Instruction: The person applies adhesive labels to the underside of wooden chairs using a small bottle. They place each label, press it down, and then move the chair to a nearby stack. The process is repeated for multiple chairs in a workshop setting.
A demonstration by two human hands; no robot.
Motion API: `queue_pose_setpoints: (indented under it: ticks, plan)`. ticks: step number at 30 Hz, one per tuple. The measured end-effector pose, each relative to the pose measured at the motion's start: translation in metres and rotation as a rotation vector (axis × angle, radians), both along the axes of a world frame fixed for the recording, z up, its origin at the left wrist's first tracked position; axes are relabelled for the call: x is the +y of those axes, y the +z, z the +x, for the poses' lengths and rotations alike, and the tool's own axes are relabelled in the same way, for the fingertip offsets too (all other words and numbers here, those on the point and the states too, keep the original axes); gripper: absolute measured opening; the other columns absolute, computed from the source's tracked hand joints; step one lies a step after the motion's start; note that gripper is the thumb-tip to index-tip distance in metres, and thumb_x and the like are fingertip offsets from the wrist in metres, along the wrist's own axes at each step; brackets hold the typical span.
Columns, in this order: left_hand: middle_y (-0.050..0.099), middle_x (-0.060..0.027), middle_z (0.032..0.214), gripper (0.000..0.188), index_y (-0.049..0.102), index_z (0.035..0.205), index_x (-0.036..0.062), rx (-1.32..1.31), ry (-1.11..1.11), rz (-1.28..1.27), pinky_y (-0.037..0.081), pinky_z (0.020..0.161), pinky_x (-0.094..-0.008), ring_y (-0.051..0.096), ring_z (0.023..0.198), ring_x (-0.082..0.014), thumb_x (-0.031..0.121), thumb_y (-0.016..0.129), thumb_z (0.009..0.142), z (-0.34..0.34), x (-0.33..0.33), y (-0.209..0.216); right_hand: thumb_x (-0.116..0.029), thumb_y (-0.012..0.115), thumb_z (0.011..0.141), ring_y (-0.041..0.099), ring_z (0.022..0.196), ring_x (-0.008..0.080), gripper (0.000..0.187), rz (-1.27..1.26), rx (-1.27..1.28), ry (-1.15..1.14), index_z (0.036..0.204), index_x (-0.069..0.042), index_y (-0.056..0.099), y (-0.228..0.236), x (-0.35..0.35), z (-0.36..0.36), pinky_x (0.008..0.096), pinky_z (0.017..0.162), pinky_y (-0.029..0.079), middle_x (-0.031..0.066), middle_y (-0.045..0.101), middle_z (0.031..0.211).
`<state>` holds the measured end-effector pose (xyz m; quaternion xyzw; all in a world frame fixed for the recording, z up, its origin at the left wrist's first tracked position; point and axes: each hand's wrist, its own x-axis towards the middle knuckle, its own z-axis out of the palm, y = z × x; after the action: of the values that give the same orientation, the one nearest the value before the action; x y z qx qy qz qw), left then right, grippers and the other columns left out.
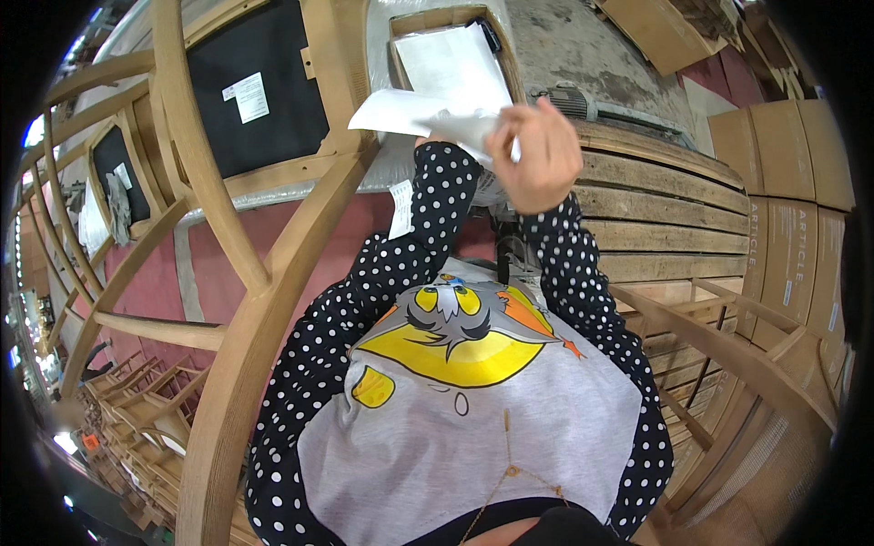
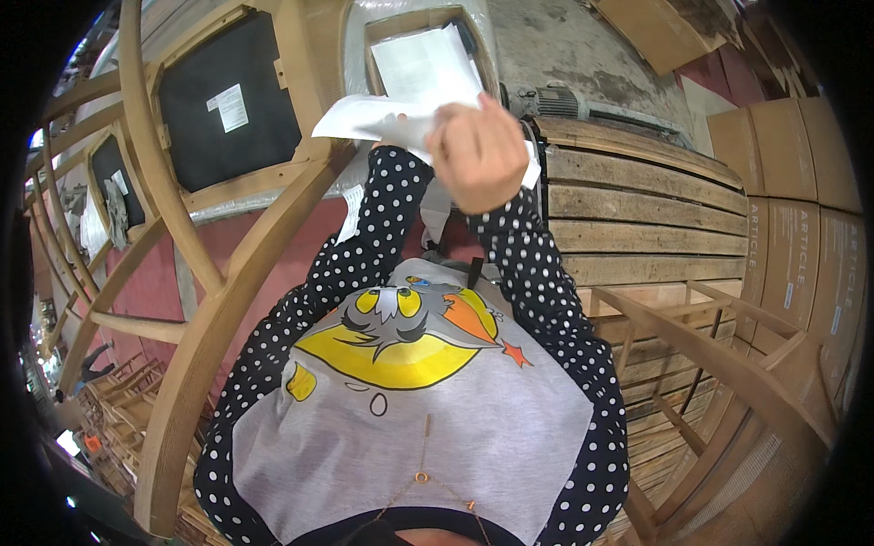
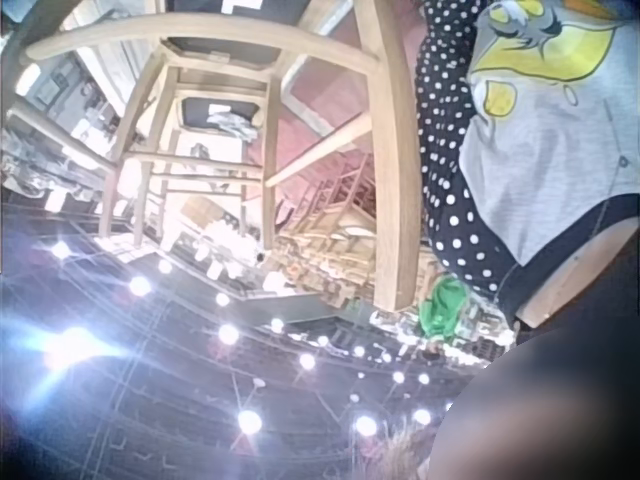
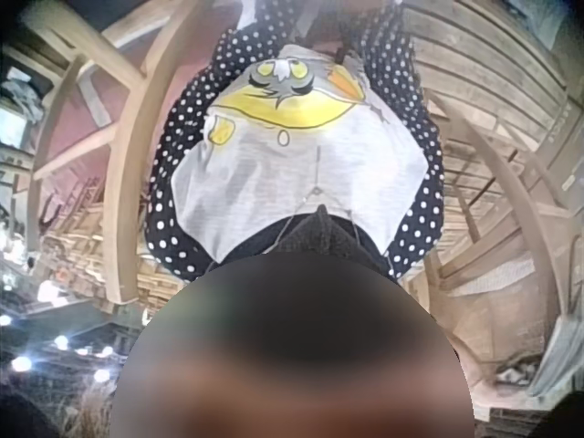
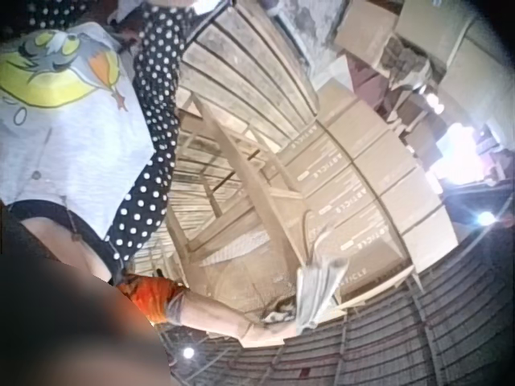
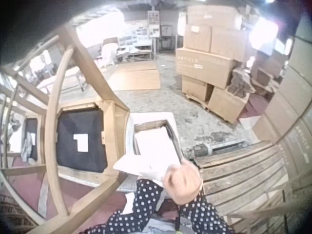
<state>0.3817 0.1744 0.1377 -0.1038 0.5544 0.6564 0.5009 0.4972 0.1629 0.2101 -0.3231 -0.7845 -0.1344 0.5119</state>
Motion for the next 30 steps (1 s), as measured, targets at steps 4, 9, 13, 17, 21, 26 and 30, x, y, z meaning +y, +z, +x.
queue_pose_setpoints:
  ticks: [4,9,13,17,21,26,30]
  plan:
    - [0.071,-0.0217,0.113,0.04,0.06,0.127,-0.0095,-0.126,0.0,0.104,0.061,0.082,-0.0423,0.073,0.095,-0.0333,0.01,0.07,0.094,-0.006,0.002,-0.004,0.0,0.07,0.072,0.074,0.092,0.0263,0.016,-0.138,-0.155,0.398,0.075,-0.006,0.056,0.005,-0.055,0.008,0.0401,0.088,0.061,0.0078,0.076,0.101]
    - [0.07,-0.0209,0.114,0.04,0.059,0.128,-0.0089,-0.189,-0.051,0.224,0.061,0.083,-0.0414,0.073,0.097,-0.0321,0.011,0.07,0.094,-0.004,0.012,-0.01,-0.013,0.072,0.077,0.063,0.122,0.0336,0.026,-0.542,-0.195,0.565,0.096,-0.002,0.058,0.01,-0.073,0.012,0.0462,0.102,0.051,0.0186,0.063,0.134]
    - [0.069,-0.0199,0.115,0.041,0.058,0.129,-0.0086,-0.02,-0.085,0.386,0.06,0.084,-0.0403,0.072,0.1,-0.0308,0.011,0.07,0.095,0.007,0.009,-0.021,-0.048,0.059,0.092,0.042,0.144,0.0398,0.061,-0.746,-0.152,0.518,0.134,-0.003,0.052,0.012,-0.051,0.018,0.0527,0.118,0.031,0.0201,0.049,0.151]
    - [0.069,-0.0189,0.116,0.042,0.057,0.13,-0.0082,0.056,-0.159,0.497,0.06,0.086,-0.0392,0.071,0.102,-0.0295,0.012,0.07,0.095,0.003,0.006,-0.018,-0.073,0.037,0.098,0.037,0.148,0.039,0.089,-0.845,-0.131,0.457,0.153,-0.005,0.042,0.004,-0.037,0.02,0.0613,0.121,0.018,0.0186,0.044,0.157]
    - [0.064,-0.0181,0.124,0.052,0.051,0.137,-0.0071,0.022,-0.222,0.461,0.06,0.089,-0.0391,0.069,0.107,-0.0277,0.013,0.073,0.094,-0.02,0.002,0.013,-0.061,0.05,0.101,0.037,0.148,0.0362,0.08,-0.811,0.251,0.267,0.153,-0.001,0.04,-0.003,-0.009,0.049,0.0573,0.121,0.022,0.0219,0.042,0.158]
    - [0.06,-0.019,0.134,0.068,0.04,0.146,-0.0038,0.053,-0.672,0.49,0.057,0.104,-0.042,0.065,0.121,-0.0284,0.018,0.077,0.093,-0.047,-0.017,0.046,-0.048,0.064,0.099,0.046,0.142,0.0337,0.08,-1.313,0.308,0.205,0.157,-0.002,0.033,-0.029,0.053,0.099,0.0463,0.118,0.034,0.0239,0.044,0.155]
    - [0.058,-0.0181,0.136,0.081,0.035,0.151,0.0,0.151,-0.721,0.368,0.058,0.099,-0.0387,0.064,0.121,-0.0276,0.022,0.082,0.089,-0.062,-0.018,0.045,-0.043,0.075,0.092,0.063,0.111,0.0169,0.089,-1.863,0.228,0.658,0.159,-0.009,0.029,-0.066,0.078,0.089,0.0269,0.086,0.056,0.0184,0.054,0.141]
